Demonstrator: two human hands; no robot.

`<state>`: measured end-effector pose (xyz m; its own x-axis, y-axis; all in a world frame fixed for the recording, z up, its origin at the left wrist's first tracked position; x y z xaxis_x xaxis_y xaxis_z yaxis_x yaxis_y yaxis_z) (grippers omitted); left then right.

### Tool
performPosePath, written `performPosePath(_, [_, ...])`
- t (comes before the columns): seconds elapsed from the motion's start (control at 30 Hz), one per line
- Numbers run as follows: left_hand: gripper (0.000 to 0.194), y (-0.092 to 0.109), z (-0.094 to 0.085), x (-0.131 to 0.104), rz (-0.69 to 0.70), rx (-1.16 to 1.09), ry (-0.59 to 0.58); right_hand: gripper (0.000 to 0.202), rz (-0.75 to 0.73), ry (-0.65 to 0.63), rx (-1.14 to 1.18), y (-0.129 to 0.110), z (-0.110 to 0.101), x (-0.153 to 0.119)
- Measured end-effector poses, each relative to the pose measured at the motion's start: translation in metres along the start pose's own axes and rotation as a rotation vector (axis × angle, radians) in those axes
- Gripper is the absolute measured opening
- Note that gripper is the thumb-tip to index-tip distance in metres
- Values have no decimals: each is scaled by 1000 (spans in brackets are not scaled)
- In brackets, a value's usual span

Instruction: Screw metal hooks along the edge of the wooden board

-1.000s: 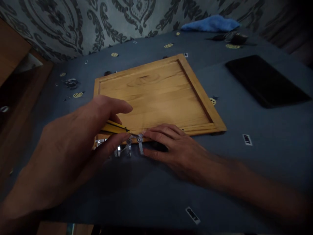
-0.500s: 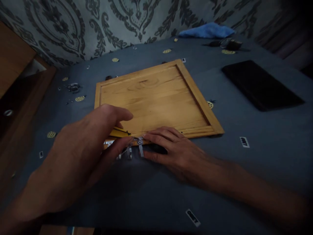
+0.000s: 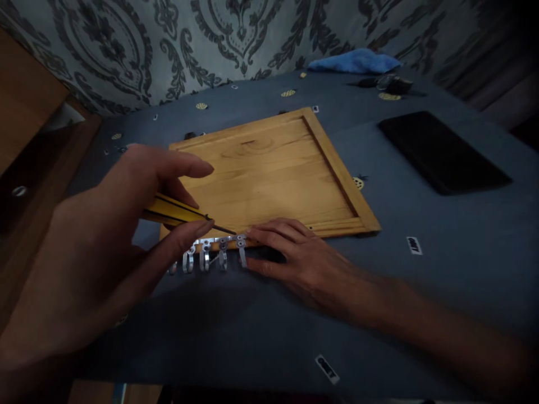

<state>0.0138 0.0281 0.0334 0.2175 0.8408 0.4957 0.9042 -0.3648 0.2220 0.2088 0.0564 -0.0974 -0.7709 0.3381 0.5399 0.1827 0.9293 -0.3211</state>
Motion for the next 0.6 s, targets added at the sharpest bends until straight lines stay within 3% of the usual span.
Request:
performPosePath(0.27, [37, -1, 12, -2, 110, -65, -43, 38, -9, 11, 2, 1, 2, 0])
performPosePath(0.6, [42, -2, 22, -4, 109, -64, -52, 44, -2, -1, -27, 1, 2, 0])
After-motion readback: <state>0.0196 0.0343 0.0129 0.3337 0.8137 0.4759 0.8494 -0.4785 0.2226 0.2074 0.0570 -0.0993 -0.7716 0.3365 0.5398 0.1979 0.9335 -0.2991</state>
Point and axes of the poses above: each hand's wrist, its own x-axis towards the middle knuckle, its own z-axis out of the palm, y = z × x, the point moved 4 cm from there along x, towards the middle knuckle, and after that the axes turned 8 degrees about y, right-handed, at the moved point
